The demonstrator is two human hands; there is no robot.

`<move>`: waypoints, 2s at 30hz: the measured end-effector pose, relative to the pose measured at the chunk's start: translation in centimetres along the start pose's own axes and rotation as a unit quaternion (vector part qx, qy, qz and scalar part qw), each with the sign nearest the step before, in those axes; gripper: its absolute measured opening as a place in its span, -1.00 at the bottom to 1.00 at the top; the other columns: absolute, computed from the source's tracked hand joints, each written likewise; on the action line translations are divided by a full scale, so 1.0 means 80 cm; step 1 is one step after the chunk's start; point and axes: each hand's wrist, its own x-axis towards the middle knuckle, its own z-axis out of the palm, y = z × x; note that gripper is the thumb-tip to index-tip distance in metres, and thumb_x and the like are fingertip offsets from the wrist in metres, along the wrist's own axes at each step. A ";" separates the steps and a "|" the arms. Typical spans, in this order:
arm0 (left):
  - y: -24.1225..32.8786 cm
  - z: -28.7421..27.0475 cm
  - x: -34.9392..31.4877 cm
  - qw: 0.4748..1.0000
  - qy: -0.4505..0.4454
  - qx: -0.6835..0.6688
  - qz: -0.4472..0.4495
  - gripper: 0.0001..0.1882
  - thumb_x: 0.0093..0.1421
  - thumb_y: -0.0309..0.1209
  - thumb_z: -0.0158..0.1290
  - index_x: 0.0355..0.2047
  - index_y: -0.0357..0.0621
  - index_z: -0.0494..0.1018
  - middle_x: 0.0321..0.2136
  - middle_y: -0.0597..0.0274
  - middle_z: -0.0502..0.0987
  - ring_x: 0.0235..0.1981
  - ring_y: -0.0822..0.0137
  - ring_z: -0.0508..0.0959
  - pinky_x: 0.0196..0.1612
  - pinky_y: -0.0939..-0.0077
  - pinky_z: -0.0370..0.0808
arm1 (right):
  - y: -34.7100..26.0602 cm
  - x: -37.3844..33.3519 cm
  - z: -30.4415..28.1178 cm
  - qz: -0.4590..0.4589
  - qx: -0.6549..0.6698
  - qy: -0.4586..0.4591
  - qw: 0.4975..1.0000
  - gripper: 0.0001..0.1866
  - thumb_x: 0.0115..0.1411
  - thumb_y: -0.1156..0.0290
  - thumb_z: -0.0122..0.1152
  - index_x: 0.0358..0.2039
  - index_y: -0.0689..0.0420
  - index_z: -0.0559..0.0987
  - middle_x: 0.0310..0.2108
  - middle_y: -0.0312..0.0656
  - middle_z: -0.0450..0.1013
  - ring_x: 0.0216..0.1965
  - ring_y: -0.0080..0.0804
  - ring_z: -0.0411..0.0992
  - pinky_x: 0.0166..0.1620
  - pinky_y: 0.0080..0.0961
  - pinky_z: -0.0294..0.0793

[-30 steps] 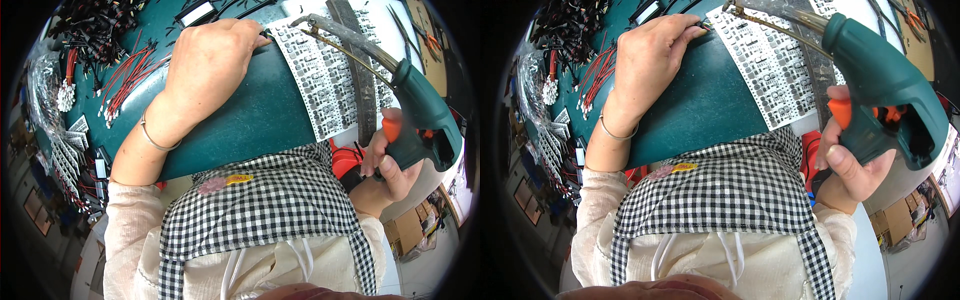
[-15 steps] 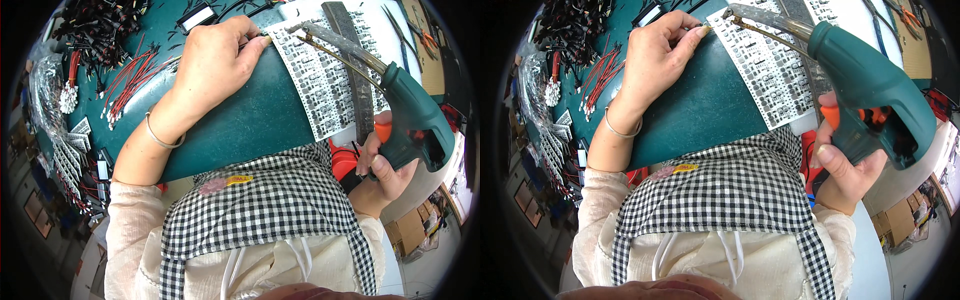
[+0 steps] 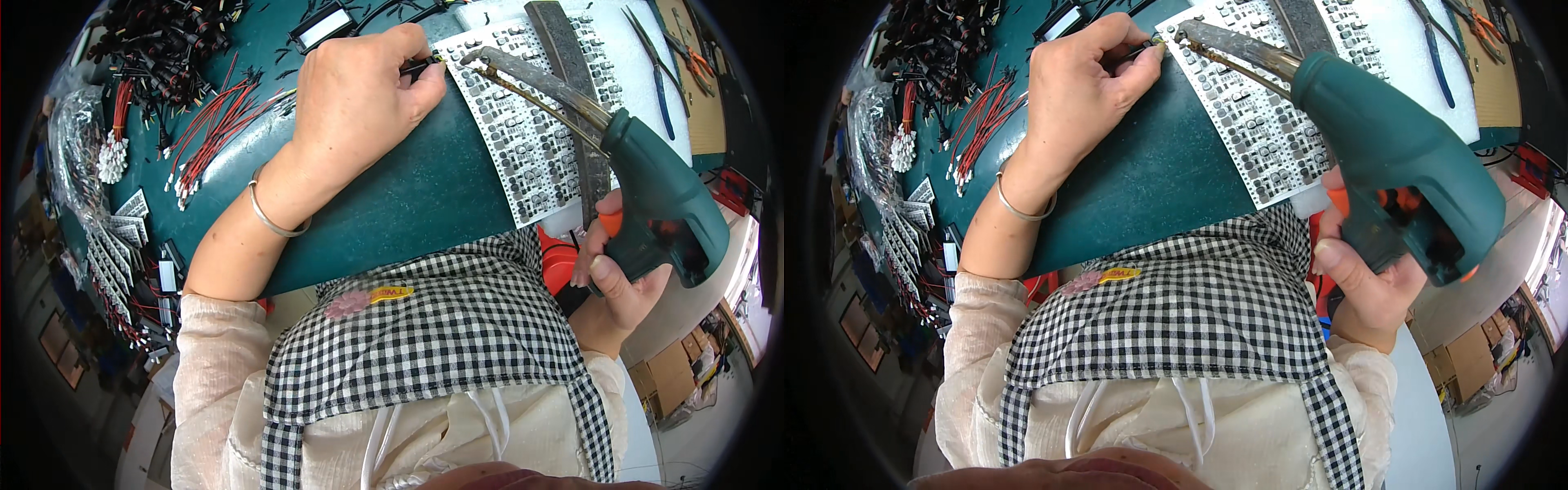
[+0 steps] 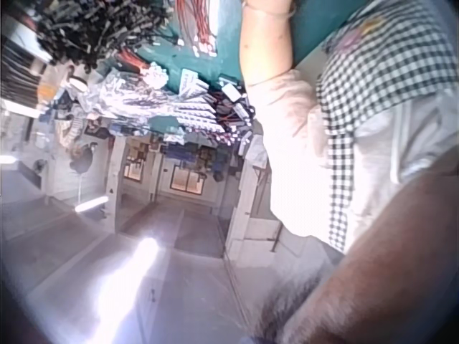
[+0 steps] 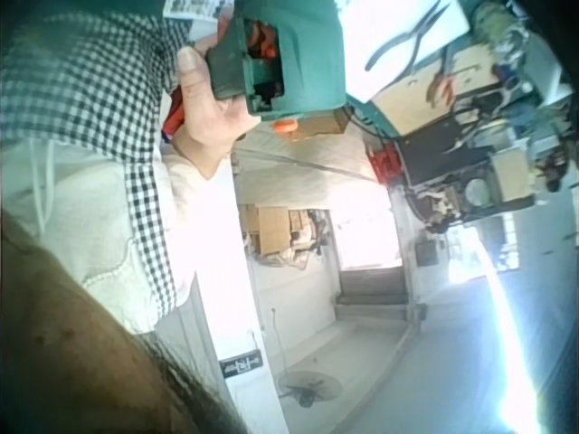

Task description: The person uses a soldering iron to attach wires to a circuit board. They repeatedly pick up small wire connectors, position them on the board, and apply heat to secure them. The workspace is cluttered with loose wires and electronic components.

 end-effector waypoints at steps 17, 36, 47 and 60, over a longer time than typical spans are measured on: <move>0.002 0.000 0.000 0.999 0.018 0.025 0.038 -0.87 -0.03 -0.32 0.18 -0.55 -0.10 0.56 -0.73 0.18 0.50 -0.68 0.13 0.54 -0.58 0.28 0.47 | 0.006 -0.014 0.000 0.052 -0.022 -0.031 0.998 -0.40 -0.14 0.70 0.38 -0.01 0.20 0.45 -0.32 -0.20 0.49 -0.32 -0.46 0.43 -0.25 -0.52 0.43; -0.002 -0.003 0.000 0.995 -0.004 0.071 0.072 -0.88 0.00 -0.37 0.26 -0.47 -0.10 0.58 -0.62 0.24 0.59 -0.68 0.42 0.55 -0.58 0.59 0.45 | -0.009 0.009 -0.002 -0.018 0.025 0.004 1.000 -0.22 -0.04 0.38 0.39 0.06 0.56 0.21 -0.64 -0.21 0.30 -0.74 -0.57 0.26 -0.70 -0.66 0.31; -0.009 -0.008 -0.004 0.993 0.017 0.010 0.116 -0.80 -0.04 -0.46 0.32 -0.36 -0.16 0.62 -0.49 0.15 0.63 -0.54 0.31 0.63 -0.46 0.60 0.52 | -0.007 0.003 -0.011 -0.007 0.043 0.018 0.999 -0.21 -0.11 0.45 0.42 0.07 0.52 0.23 -0.27 0.13 0.36 -0.68 -0.51 0.32 -0.66 -0.64 0.34; -0.015 0.000 -0.005 0.984 0.060 -0.001 0.168 -0.86 -0.04 -0.53 0.30 -0.41 -0.18 0.62 -0.51 0.19 0.63 -0.54 0.30 0.62 -0.47 0.58 0.53 | -0.005 -0.001 -0.005 -0.032 0.011 -0.009 0.999 -0.24 -0.04 0.41 0.42 0.05 0.50 0.20 -0.14 0.15 0.32 -0.66 -0.49 0.32 -0.68 -0.61 0.36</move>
